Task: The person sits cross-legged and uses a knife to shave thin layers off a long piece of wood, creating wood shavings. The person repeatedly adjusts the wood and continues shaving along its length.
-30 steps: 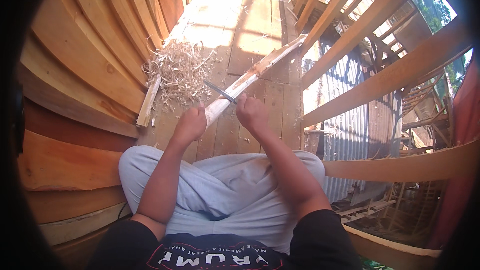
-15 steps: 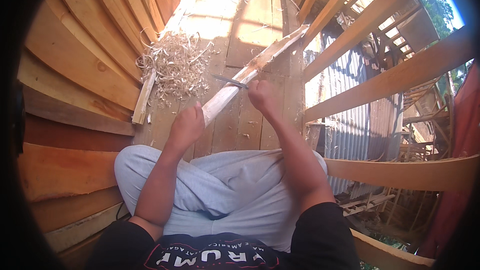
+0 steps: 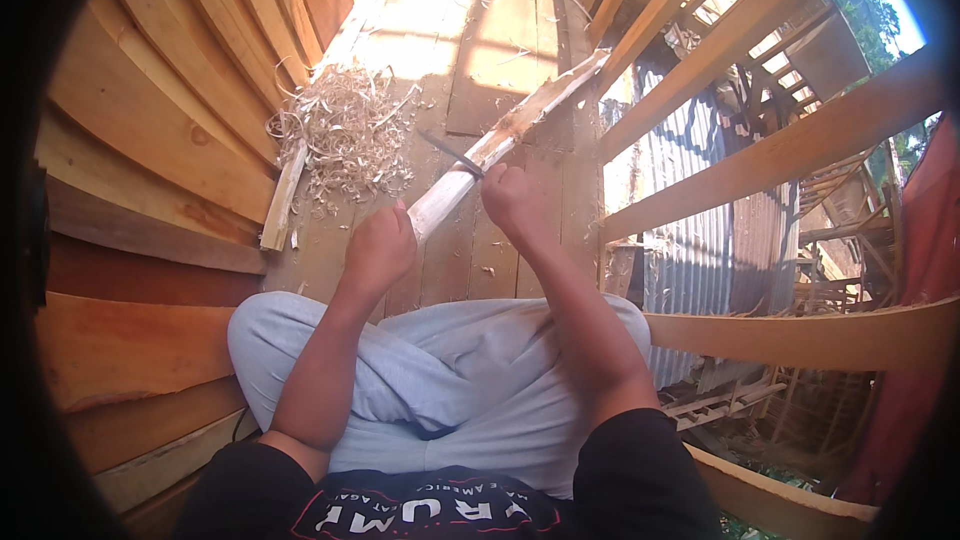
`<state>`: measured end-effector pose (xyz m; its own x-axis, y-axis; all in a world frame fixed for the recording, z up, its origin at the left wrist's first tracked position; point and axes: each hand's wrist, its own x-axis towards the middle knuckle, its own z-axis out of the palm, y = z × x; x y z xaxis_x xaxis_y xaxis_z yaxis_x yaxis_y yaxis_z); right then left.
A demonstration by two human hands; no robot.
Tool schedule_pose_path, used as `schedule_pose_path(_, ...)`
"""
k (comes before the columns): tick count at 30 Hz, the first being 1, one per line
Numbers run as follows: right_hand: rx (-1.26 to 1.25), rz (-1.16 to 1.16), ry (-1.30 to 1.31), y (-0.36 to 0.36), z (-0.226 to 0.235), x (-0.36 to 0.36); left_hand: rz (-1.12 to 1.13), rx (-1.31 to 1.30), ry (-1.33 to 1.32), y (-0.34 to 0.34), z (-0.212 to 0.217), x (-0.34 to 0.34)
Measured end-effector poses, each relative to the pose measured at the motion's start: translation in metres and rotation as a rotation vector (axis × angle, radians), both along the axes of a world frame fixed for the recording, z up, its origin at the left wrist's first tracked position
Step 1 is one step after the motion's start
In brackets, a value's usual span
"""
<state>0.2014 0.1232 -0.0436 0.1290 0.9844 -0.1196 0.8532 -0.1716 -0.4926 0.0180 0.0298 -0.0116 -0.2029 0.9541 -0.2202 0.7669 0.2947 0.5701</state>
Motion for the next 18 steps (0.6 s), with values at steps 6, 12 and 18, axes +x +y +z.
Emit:
schedule_pose_path(6, -0.023, 0.046, 0.073, 0.019, 0.016, 0.027, -0.013, -0.042, -0.036, -0.002, 0.005, -0.001)
schedule_pose_path(12, -0.050, 0.141, -0.040, -0.001, 0.016, -0.004, 0.035, -0.047, -0.029, -0.002, 0.006, -0.005)
schedule_pose_path(18, -0.011, -0.011, 0.067, 0.023, 0.000, 0.026, -0.003, -0.020, -0.018, -0.004, 0.009, -0.004)
